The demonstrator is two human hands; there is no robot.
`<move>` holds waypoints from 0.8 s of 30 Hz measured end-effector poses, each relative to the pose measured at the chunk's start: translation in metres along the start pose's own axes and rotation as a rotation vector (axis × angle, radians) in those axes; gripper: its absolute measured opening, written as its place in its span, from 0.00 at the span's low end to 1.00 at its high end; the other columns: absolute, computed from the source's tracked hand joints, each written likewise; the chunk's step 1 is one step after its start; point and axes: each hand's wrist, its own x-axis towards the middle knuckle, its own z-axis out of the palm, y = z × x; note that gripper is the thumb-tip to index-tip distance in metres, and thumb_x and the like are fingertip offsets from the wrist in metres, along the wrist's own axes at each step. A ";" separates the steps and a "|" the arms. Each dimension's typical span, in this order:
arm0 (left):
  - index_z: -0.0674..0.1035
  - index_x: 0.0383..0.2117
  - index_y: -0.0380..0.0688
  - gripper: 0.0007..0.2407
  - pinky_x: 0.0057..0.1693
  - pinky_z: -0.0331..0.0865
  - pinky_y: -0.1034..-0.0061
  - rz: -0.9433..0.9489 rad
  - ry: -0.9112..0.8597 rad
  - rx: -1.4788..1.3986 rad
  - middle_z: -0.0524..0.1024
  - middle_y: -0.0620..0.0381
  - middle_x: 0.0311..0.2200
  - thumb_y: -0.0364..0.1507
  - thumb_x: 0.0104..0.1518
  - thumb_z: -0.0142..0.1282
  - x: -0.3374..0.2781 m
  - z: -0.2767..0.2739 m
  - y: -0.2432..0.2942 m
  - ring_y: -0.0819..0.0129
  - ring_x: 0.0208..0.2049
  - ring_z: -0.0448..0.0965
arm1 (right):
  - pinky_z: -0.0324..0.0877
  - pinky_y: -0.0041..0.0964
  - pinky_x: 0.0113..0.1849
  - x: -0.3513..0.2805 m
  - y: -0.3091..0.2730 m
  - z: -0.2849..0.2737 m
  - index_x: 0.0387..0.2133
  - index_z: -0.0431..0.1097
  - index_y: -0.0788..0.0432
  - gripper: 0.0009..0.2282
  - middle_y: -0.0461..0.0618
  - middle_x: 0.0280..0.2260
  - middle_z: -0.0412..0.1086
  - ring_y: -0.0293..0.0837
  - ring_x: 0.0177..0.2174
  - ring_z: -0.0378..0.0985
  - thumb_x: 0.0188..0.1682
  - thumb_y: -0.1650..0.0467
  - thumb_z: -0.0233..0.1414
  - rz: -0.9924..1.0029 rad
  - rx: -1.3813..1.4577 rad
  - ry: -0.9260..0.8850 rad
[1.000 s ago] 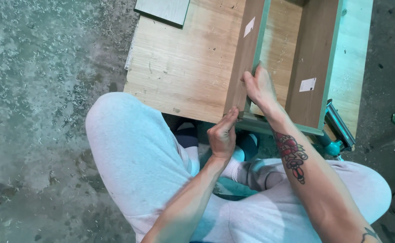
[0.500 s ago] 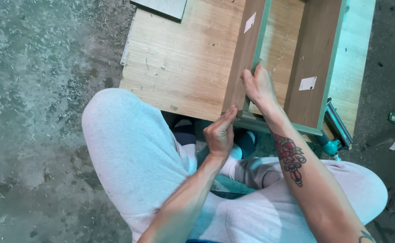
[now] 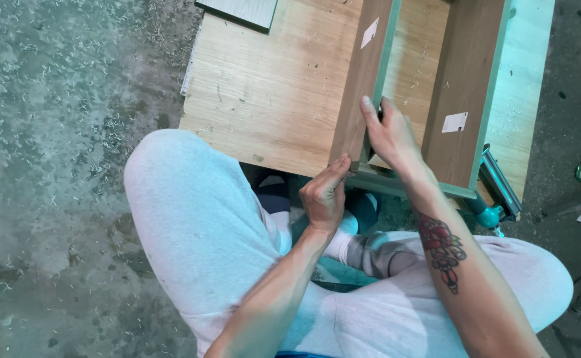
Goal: Assemble a wooden box by aligning panels and fastening them with a pneumatic nail gun.
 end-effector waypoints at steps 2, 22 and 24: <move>0.86 0.43 0.59 0.11 0.46 0.81 0.72 0.006 -0.002 0.004 0.85 0.65 0.42 0.24 0.59 0.60 -0.002 0.001 -0.004 0.67 0.43 0.86 | 0.71 0.58 0.32 -0.008 0.011 -0.015 0.57 0.65 0.69 0.26 0.76 0.48 0.71 0.66 0.34 0.75 0.62 0.55 0.41 -0.013 0.120 0.015; 0.62 0.68 0.62 0.41 0.53 0.80 0.68 0.633 -0.911 0.281 0.58 0.58 0.68 0.30 0.44 0.74 0.120 -0.016 -0.023 0.61 0.50 0.78 | 0.82 0.54 0.47 -0.040 0.416 -0.124 0.63 0.64 0.59 0.31 0.64 0.48 0.79 0.58 0.44 0.86 0.47 0.60 0.63 0.459 -0.647 -0.386; 0.70 0.63 0.53 0.35 0.53 0.77 0.64 0.729 -1.111 0.210 0.53 0.63 0.71 0.33 0.42 0.71 0.137 -0.011 -0.025 0.61 0.52 0.76 | 0.79 0.49 0.47 -0.034 0.426 -0.122 0.68 0.60 0.51 0.38 0.62 0.49 0.77 0.58 0.44 0.84 0.41 0.57 0.63 0.265 -0.724 -0.314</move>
